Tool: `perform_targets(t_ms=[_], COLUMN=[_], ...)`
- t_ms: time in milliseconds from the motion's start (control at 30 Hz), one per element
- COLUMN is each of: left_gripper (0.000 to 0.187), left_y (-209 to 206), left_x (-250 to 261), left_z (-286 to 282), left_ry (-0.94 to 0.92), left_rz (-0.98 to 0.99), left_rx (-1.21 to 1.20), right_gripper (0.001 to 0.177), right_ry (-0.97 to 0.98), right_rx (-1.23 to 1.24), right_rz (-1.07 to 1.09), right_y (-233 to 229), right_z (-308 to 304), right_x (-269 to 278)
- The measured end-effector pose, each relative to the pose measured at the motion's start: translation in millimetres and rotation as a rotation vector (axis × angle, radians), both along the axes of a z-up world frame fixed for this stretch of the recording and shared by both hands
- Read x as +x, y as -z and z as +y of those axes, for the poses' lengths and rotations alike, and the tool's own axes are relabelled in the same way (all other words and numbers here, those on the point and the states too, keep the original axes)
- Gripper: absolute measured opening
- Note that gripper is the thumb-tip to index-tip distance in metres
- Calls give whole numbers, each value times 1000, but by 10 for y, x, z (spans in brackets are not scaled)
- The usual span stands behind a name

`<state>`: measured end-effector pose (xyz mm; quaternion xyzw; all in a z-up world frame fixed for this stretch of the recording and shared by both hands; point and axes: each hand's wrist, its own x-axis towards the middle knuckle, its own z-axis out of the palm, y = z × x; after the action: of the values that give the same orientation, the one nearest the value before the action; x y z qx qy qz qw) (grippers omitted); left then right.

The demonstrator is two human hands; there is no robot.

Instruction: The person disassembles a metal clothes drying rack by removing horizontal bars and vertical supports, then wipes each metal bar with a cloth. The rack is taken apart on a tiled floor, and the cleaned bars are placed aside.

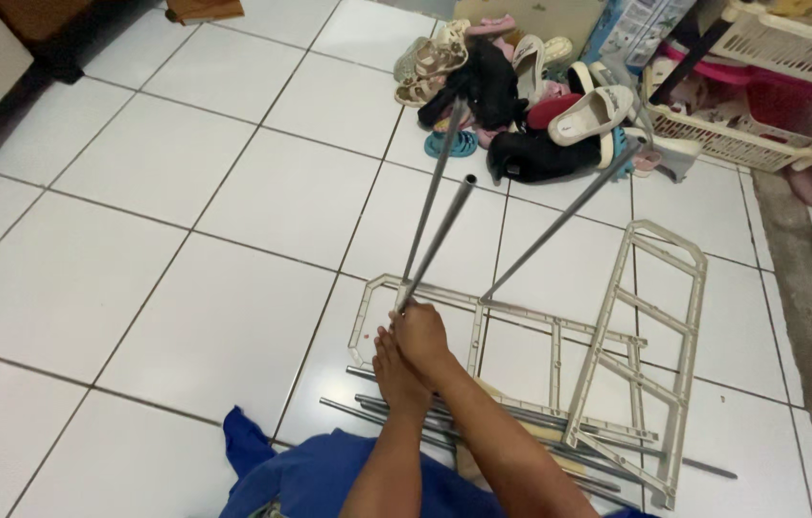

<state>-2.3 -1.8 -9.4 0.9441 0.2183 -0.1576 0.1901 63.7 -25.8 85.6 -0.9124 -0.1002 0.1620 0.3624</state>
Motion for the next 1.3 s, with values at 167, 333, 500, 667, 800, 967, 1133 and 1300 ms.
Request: perform_targets(t_ms=[167,333,500,667,800,967,1133,1300], left_gripper=[57,53,70,94,89,90,80,65], left_y=[3,12,168,179,0,-145,-2,97], left_x=[-39,-27,63,65,35,-17,45,50], left_z=[55,105,77,65,62,67,93,62], left_ry=[0,-26,48,48,116,175,87,7], left_rz=[-114,-182,-90,25,24,90,-54,-89], left_rx=[-125,-128,-39,-19,59,33,43,-108], right_gripper=[30,20,18,11,18,30,34,18], right_ry=[-380,-898,-1063,-1046,-820,-592,-673,-955], right_rx=[-308,-994,-1248,-1256,-1166,-1077,-1124,-1245], right_rz=[-179,-931,-849,-716,-410,-45,-140,-547], right_y=[66,271,604,893,901,616,367,389], right_z=[266,377,280,396,489,538,706,617], right_x=[24,-20,250,460,503,589,508,209])
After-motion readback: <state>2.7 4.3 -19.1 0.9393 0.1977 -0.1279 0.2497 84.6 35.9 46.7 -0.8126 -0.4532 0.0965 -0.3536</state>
